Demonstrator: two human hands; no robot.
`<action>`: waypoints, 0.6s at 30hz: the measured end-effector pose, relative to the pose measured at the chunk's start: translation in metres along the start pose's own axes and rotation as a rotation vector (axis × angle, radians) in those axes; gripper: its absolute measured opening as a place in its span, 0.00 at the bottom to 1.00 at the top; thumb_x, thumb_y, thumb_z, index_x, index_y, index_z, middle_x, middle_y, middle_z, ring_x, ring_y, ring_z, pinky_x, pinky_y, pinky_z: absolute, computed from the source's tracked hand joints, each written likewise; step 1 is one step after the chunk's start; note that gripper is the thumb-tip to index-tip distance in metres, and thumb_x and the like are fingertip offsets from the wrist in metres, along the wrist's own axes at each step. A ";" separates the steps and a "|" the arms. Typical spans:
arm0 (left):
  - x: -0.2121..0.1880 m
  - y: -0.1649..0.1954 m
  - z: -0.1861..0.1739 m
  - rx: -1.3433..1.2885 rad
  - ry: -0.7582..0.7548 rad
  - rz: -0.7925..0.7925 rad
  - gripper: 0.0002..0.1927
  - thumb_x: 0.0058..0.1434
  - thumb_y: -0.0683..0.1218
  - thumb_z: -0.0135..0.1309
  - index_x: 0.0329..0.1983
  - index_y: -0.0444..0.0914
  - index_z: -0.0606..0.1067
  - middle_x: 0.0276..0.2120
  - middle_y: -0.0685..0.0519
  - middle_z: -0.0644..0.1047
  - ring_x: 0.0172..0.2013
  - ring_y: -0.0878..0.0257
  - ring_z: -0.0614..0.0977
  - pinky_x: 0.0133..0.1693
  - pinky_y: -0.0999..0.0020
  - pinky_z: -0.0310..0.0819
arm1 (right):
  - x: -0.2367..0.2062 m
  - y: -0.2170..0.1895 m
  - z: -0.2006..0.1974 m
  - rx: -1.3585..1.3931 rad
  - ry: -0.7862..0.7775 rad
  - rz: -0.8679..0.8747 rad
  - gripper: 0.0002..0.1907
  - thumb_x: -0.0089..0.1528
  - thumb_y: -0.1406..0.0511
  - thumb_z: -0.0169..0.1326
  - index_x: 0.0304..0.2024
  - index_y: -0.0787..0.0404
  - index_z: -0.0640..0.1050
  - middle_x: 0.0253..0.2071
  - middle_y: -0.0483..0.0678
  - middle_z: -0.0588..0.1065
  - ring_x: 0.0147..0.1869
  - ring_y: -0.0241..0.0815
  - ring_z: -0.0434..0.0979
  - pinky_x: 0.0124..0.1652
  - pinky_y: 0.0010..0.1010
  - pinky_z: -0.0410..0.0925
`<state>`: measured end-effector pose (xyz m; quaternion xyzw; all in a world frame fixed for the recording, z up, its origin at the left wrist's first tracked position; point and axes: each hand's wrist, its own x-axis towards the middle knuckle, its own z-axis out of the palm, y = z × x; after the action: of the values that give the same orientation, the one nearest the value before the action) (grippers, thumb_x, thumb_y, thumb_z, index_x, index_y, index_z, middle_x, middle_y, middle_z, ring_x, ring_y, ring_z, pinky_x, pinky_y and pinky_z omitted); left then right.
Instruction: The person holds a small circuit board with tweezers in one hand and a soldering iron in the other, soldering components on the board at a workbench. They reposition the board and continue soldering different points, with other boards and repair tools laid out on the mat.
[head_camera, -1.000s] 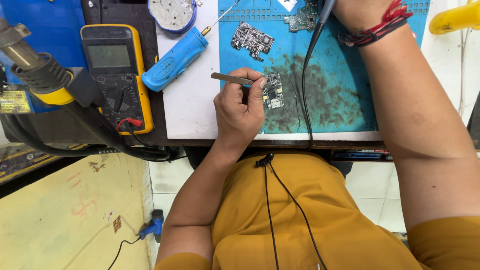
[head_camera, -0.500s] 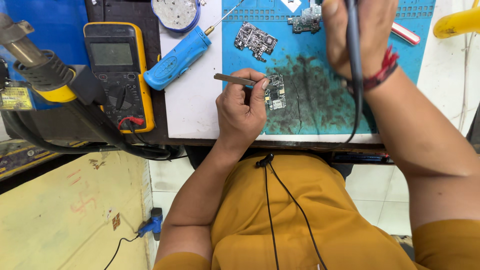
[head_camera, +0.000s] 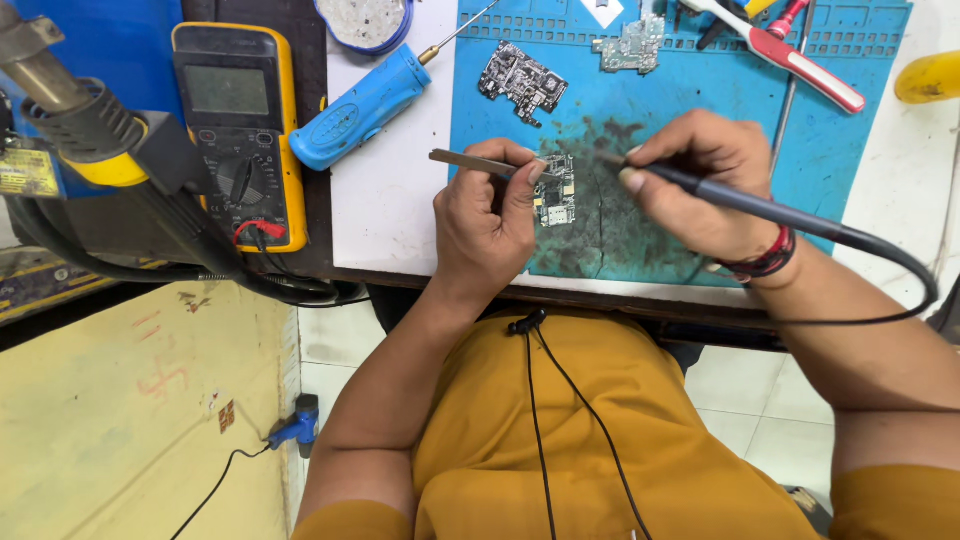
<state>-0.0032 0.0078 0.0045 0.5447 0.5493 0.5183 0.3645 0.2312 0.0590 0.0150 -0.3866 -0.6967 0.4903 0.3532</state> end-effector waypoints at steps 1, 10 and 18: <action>0.000 0.000 0.000 0.005 0.001 -0.001 0.06 0.73 0.40 0.56 0.48 0.34 0.72 0.31 0.54 0.78 0.27 0.73 0.77 0.30 0.76 0.71 | 0.001 -0.001 0.000 0.060 -0.032 0.013 0.05 0.65 0.72 0.61 0.42 0.66 0.77 0.31 0.46 0.79 0.31 0.26 0.76 0.31 0.17 0.67; -0.001 -0.002 0.000 0.007 -0.006 -0.003 0.06 0.73 0.40 0.56 0.49 0.34 0.71 0.33 0.53 0.80 0.29 0.73 0.79 0.31 0.76 0.73 | 0.006 -0.010 0.005 -0.083 -0.090 -0.066 0.05 0.61 0.73 0.61 0.38 0.68 0.77 0.31 0.48 0.79 0.30 0.30 0.76 0.31 0.22 0.66; 0.000 -0.002 0.000 -0.004 -0.003 -0.012 0.06 0.73 0.39 0.56 0.48 0.34 0.72 0.33 0.54 0.79 0.28 0.73 0.77 0.30 0.77 0.72 | 0.007 -0.014 0.004 -0.087 -0.107 -0.056 0.04 0.60 0.73 0.61 0.37 0.67 0.78 0.30 0.48 0.78 0.29 0.30 0.75 0.28 0.20 0.65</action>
<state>-0.0035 0.0082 0.0027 0.5418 0.5509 0.5163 0.3694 0.2215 0.0604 0.0283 -0.3552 -0.7457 0.4694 0.3121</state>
